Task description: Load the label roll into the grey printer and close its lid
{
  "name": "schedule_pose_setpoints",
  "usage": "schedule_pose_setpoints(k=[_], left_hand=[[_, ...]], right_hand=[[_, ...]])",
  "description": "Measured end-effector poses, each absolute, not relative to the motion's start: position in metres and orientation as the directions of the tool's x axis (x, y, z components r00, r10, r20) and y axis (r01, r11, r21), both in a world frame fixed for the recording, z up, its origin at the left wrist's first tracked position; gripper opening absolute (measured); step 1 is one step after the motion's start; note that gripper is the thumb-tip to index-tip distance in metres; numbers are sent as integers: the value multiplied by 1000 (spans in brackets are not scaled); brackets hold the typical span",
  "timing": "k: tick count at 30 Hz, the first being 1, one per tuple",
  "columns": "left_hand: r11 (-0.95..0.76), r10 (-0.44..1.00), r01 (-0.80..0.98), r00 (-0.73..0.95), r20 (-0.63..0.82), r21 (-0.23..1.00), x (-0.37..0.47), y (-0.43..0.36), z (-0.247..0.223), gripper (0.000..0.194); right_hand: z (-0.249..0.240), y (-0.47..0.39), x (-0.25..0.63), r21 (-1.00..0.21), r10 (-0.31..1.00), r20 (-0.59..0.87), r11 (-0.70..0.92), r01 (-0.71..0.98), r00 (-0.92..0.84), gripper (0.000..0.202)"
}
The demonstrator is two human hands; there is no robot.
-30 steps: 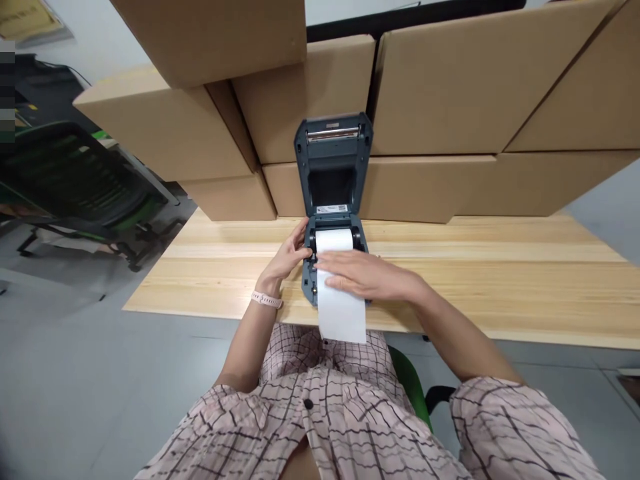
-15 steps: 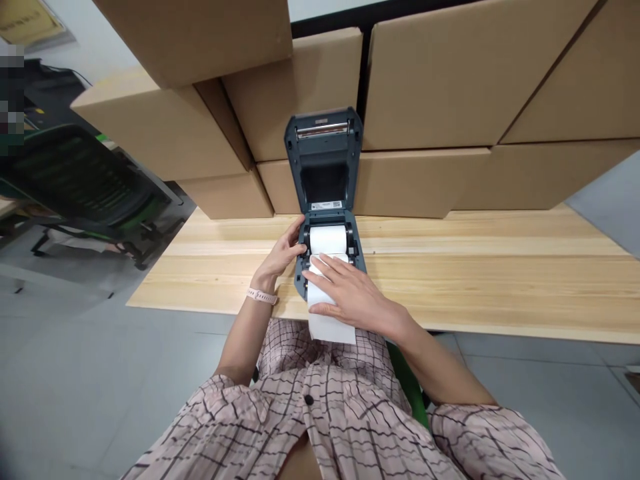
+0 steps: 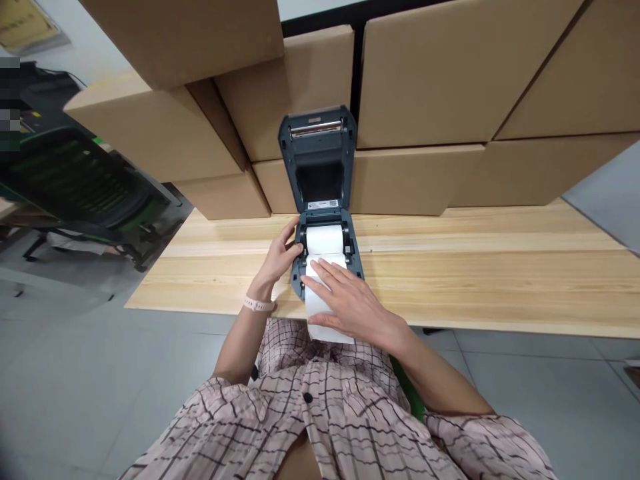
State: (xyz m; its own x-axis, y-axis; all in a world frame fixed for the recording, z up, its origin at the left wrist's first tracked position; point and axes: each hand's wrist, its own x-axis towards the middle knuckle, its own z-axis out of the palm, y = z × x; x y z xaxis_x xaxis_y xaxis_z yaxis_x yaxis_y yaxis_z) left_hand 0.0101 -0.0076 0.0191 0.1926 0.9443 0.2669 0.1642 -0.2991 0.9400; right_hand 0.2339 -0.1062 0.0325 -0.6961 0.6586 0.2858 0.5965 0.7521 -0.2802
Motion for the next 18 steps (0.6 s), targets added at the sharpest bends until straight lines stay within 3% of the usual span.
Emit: schedule_pose_setpoints(k=[2, 4, 6, 7, 9, 10, 14, 18], left_hand=[[-437, 899, 313, 166, 405, 843, 16, -29, 27, 55], [-535, 844, 406, 293, 449, 741, 25, -55, 32, 39], [-589, 799, 462, 453, 395, 663, 33, -81, 33, 33], [-611, 783, 483, 487, 388, 627, 37, -92, 32, 34], [-637, 767, 513, 498, 405, 576, 42, -111, 27, 39], [-647, 761, 520, 492, 423, 557, 43, -117, 23, 43], [-696, 717, 539, 499, 487, 474, 41, -134, 12, 53], [-747, 651, 565, 513, 559, 350, 38, -141, 8, 60]], right_hand=[[41, -105, 244, -356, 625, 293, 774, 524, -724, 68], [57, -98, 260, -489, 596, 328, 771, 408, -733, 47], [79, -80, 275, -589, 654, 442, 727, 352, -614, 28], [91, -67, 280, -600, 704, 532, 705, 377, -471, 25], [112, -31, 283, -599, 709, 692, 670, 438, -138, 28], [121, -10, 282, -624, 711, 701, 651, 432, -59, 35], [139, 77, 268, -673, 749, 655, 639, 372, -102, 62], [142, 126, 262, -670, 721, 682, 682, 294, -119, 69]])
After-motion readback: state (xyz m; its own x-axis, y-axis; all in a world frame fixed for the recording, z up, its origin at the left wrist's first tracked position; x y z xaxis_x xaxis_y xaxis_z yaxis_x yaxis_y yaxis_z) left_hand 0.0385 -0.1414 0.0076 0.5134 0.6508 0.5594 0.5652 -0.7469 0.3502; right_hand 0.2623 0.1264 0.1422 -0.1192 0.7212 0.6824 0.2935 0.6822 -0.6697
